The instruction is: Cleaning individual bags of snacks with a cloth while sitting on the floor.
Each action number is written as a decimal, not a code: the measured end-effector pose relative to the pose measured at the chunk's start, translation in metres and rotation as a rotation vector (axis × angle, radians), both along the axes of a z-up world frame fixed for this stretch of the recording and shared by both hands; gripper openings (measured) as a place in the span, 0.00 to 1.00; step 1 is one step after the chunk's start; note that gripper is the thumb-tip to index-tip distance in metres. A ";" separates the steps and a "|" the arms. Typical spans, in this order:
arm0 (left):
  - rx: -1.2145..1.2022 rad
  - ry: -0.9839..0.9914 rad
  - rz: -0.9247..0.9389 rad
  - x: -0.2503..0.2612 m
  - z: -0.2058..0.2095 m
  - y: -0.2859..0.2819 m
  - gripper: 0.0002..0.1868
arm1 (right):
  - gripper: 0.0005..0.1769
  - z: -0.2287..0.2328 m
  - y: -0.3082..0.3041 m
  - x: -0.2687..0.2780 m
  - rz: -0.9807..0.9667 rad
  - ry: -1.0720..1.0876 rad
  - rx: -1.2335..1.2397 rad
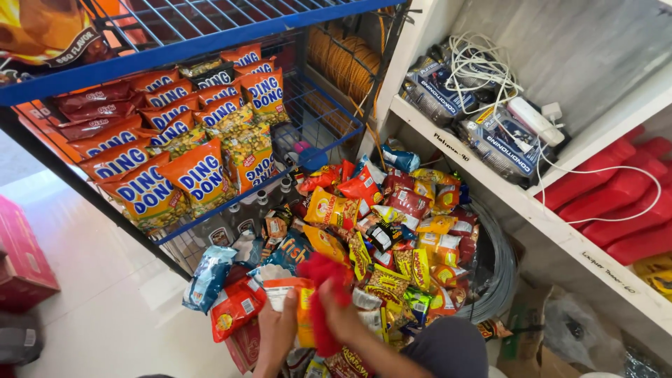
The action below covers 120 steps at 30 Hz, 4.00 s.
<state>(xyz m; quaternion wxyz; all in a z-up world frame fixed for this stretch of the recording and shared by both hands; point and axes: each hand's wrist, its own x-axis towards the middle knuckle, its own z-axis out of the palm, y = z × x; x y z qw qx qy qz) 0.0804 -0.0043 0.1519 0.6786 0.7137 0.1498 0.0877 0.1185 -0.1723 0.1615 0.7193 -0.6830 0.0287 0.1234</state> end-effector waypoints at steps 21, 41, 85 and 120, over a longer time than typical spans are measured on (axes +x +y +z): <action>0.038 -0.004 0.079 -0.005 0.029 0.005 0.22 | 0.27 0.063 0.027 -0.021 0.190 -0.390 -0.334; -0.092 -0.060 0.101 -0.016 0.019 0.009 0.22 | 0.47 -0.016 -0.001 -0.024 0.172 0.339 -0.157; -0.061 0.078 -0.054 -0.009 0.010 0.003 0.21 | 0.42 0.034 0.020 -0.002 0.262 -0.892 -0.805; -0.676 0.131 0.109 -0.003 -0.055 -0.003 0.25 | 0.25 0.001 0.032 -0.002 -0.089 0.302 0.597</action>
